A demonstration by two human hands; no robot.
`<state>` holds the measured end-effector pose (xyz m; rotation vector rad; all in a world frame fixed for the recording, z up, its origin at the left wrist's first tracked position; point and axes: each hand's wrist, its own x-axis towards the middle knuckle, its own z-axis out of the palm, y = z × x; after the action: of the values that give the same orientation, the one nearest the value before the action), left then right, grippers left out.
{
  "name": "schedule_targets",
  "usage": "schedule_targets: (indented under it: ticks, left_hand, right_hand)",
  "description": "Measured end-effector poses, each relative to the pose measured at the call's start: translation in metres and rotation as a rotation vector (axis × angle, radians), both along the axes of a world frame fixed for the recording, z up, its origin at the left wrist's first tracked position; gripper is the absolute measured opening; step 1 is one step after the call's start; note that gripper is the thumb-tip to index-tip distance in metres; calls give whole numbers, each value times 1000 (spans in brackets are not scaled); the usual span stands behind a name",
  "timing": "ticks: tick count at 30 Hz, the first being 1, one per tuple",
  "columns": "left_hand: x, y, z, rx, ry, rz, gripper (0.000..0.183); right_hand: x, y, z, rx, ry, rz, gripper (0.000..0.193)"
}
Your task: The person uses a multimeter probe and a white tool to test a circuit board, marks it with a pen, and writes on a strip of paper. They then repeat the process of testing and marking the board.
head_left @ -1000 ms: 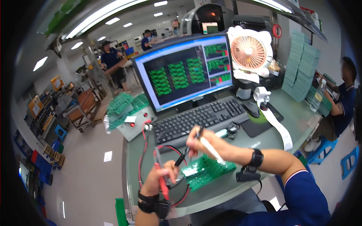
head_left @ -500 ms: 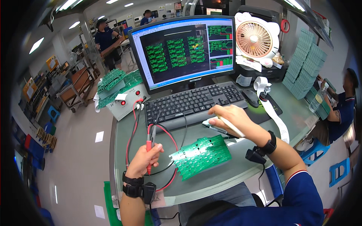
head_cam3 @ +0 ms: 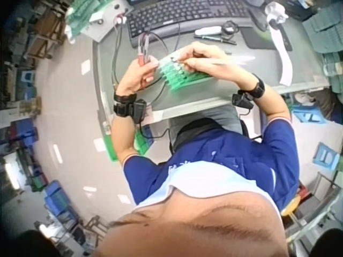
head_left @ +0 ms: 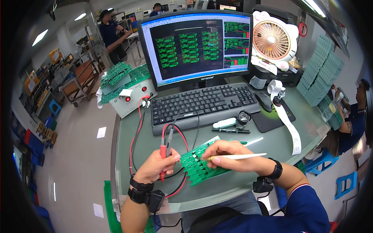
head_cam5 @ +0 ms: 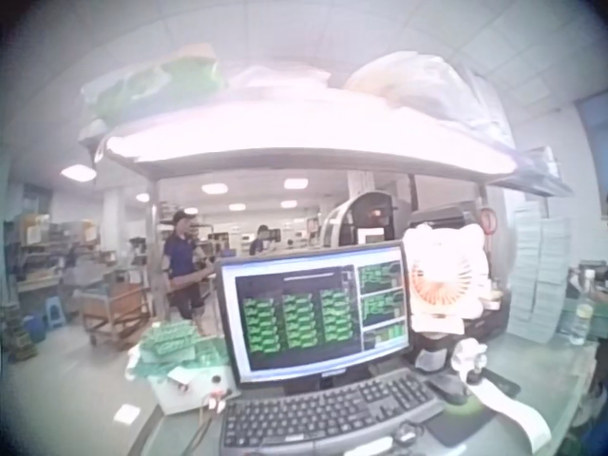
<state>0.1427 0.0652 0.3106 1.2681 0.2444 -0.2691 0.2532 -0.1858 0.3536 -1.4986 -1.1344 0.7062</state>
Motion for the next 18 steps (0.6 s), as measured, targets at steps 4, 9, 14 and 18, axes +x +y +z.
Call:
schedule_targets:
  ticks: [4, 9, 14, 18]
  left_hand:
    - [6, -8, -4, 85, 6, 12, 18]
    - [6, -7, -3, 82, 30, 32, 19]
    - [7, -8, -6, 114, 19, 32, 20]
    - [8, -10, -1, 136, 18, 39, 20]
  right_hand:
    - [-1, 9, -6, 35, -260, 70, 25]
    - [-2, 14, -9, -28, -233, 73, 18]
    - [-5, 14, -17, -50, -233, 16, 12]
    - [-7, 14, -21, -39, -322, 0, 12]
